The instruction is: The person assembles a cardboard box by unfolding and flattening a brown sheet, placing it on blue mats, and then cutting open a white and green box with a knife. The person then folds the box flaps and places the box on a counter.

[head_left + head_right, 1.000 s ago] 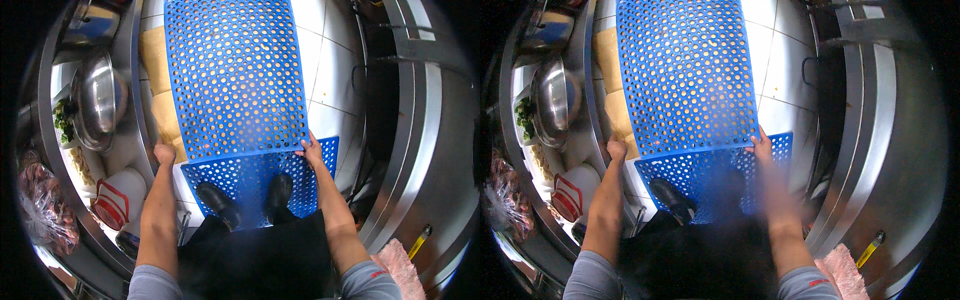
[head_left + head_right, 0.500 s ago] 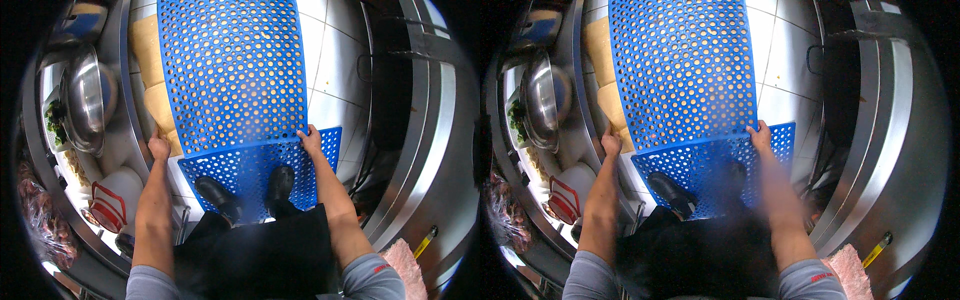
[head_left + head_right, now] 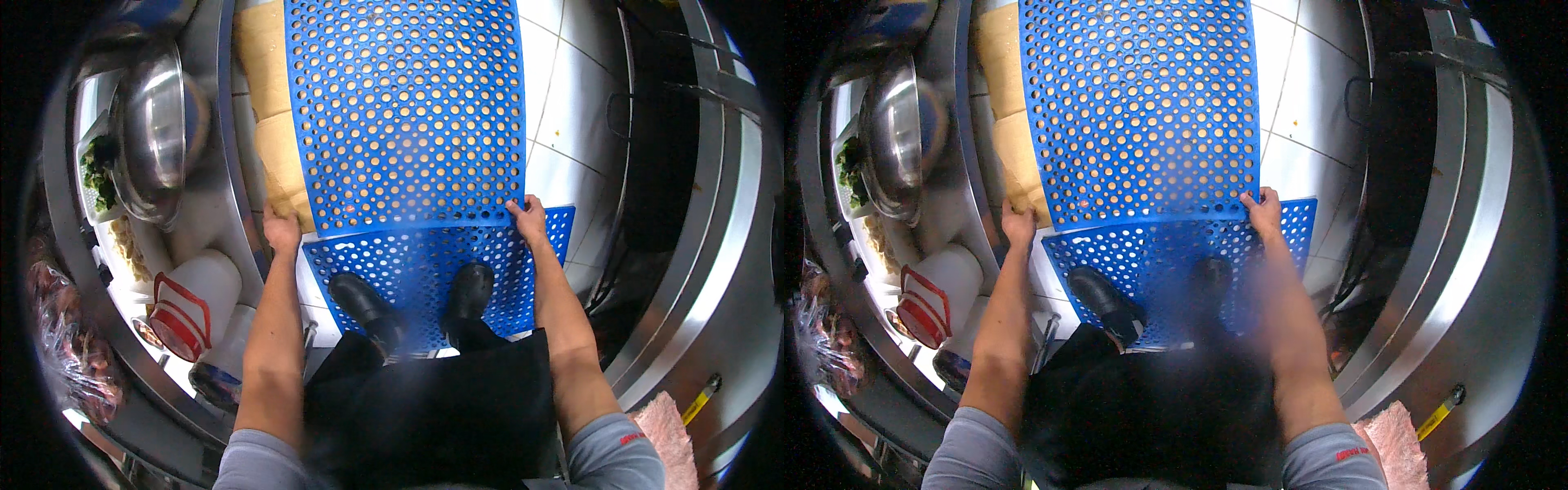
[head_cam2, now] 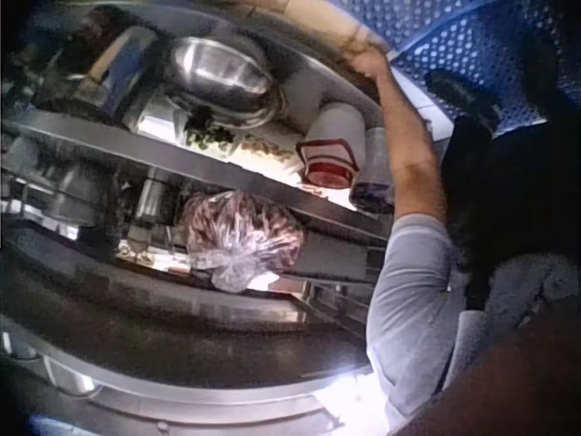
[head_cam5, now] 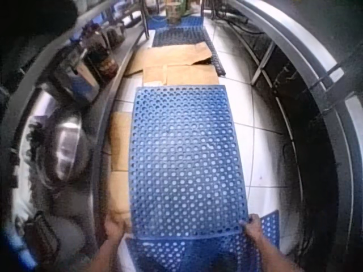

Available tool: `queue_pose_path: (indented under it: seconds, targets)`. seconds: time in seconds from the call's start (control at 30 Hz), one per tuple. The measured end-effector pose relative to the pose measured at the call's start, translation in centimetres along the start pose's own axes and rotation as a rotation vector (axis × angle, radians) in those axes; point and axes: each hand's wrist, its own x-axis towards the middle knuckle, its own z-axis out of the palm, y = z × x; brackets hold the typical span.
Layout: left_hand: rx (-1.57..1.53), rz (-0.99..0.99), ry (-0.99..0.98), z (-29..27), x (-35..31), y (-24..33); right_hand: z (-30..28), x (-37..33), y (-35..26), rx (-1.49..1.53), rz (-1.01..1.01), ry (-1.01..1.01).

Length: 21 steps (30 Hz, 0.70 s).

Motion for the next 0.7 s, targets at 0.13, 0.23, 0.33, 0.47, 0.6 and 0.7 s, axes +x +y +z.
queue_pose_path:
  seconds: [0.13, 0.23, 0.33, 0.47, 0.6, 0.7]
  targets:
    - [0.307, -0.087, 0.060, -3.0, -3.0, 5.9, -0.3, -0.7, 0.0, 0.037, -0.117, -0.021]
    - [0.249, 0.020, 0.045, 0.1, -5.9, 5.0, 0.9, -2.8, 1.8, -0.155, -0.225, 0.173]
    - [0.033, 0.029, -0.217, 3.1, -7.7, 5.0, -1.3, -3.7, 0.5, -0.054, -0.151, 0.060]
    - [-0.107, -0.129, -0.390, 3.9, -5.5, 4.6, -3.1, -3.4, -1.8, -0.005, 0.138, -0.047]
    - [0.102, -0.268, -0.290, -0.5, -5.6, 10.0, -1.2, -0.4, 4.5, -0.016, -0.005, 0.002]
    - [-0.039, -0.328, -0.343, 0.9, -3.6, 7.0, -1.2, -0.7, 4.6, 0.021, 0.018, 0.023]
